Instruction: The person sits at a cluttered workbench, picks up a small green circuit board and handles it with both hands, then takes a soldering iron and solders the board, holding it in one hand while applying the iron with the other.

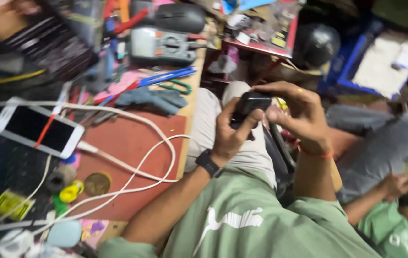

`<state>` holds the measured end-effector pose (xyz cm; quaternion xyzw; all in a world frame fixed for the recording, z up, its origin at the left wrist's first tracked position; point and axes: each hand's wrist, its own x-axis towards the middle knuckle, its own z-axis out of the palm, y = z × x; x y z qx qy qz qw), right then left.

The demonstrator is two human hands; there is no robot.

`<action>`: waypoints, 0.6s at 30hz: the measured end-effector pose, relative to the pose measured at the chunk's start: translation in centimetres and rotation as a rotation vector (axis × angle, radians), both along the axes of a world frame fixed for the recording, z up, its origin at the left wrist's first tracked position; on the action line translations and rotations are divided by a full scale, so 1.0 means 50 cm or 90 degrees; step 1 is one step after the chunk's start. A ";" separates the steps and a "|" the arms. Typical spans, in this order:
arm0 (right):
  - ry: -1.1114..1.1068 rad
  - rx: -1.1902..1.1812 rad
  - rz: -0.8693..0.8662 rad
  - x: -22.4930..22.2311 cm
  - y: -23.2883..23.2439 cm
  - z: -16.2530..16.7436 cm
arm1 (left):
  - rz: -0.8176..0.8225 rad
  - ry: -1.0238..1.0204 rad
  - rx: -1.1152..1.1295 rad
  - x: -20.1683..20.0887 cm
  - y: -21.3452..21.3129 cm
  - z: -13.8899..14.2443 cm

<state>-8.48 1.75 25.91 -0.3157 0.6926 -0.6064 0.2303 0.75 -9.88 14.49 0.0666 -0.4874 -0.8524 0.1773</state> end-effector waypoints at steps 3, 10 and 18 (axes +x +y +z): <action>0.031 0.023 -0.040 -0.003 0.020 -0.014 | -0.065 -0.045 0.057 -0.001 -0.005 0.027; 0.016 -0.017 -0.164 0.003 0.042 -0.031 | -0.101 -0.002 -0.063 -0.005 0.000 0.047; 0.487 0.124 -0.067 -0.002 0.063 -0.015 | -0.051 0.026 -0.209 -0.007 0.006 0.038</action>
